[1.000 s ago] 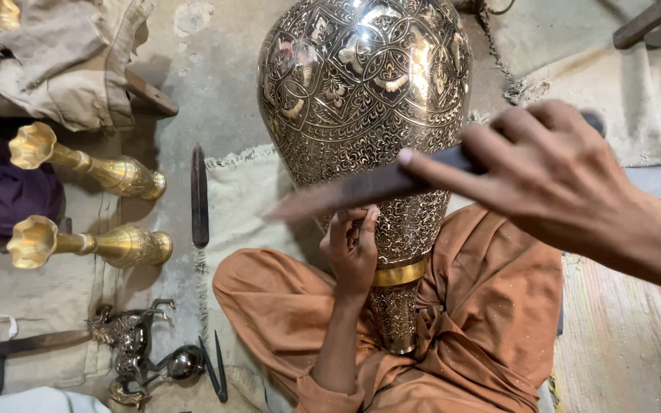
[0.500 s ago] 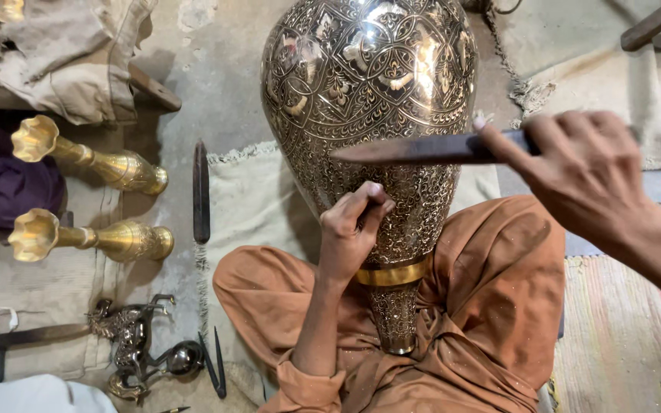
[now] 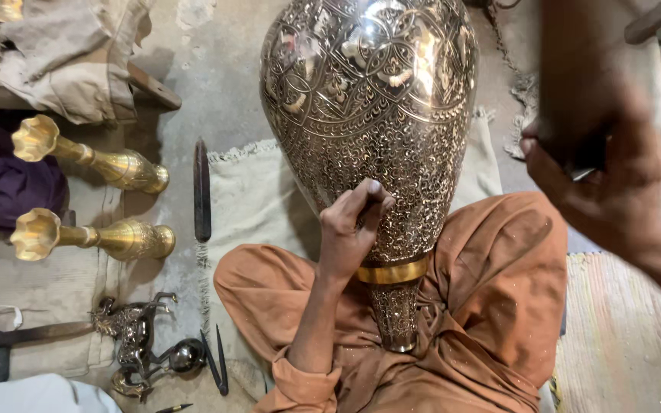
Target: The person sits cross-legged on the floor with a large engraved brass vase held between their legs. They hold a chisel against the vase surface with one hand and strike it with a wooden mallet in the other hand, repositioning the chisel repeatedly to work the decorative pattern across the vase body.
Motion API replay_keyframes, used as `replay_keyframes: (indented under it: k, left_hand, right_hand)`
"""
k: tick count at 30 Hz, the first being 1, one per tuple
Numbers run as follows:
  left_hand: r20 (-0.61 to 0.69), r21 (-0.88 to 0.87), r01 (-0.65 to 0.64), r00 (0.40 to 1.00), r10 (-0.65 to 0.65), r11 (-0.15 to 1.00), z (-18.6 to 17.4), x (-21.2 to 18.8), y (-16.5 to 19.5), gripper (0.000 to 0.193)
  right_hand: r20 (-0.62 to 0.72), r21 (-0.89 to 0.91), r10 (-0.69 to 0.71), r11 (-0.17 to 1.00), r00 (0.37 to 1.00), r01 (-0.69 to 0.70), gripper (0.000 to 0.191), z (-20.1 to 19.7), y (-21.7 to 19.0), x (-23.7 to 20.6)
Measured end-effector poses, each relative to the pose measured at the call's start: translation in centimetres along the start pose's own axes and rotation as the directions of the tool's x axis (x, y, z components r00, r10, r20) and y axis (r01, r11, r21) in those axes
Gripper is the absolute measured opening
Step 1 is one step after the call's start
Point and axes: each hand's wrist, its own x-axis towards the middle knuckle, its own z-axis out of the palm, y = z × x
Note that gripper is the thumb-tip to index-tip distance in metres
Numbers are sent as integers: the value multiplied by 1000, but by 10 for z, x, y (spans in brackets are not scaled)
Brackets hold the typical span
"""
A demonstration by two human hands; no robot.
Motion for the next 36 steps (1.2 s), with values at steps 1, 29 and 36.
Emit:
replay_keyframes:
  k: [1, 29, 36]
  left_hand:
    - [-5, 33, -6, 1000, 6, 999, -1, 1, 0, 20]
    - [37, 103, -94, 995, 90, 990, -5, 2, -8, 20]
    - [87, 95, -125, 989, 117, 988, -7, 2, -13, 18]
  right_hand:
    - [43, -77, -58, 995, 997, 62, 51, 0, 0, 0]
    - [320, -486, 125, 873, 939, 49, 49, 22, 39, -24]
    - [391, -673, 71, 702, 918, 233, 57, 13, 24, -19]
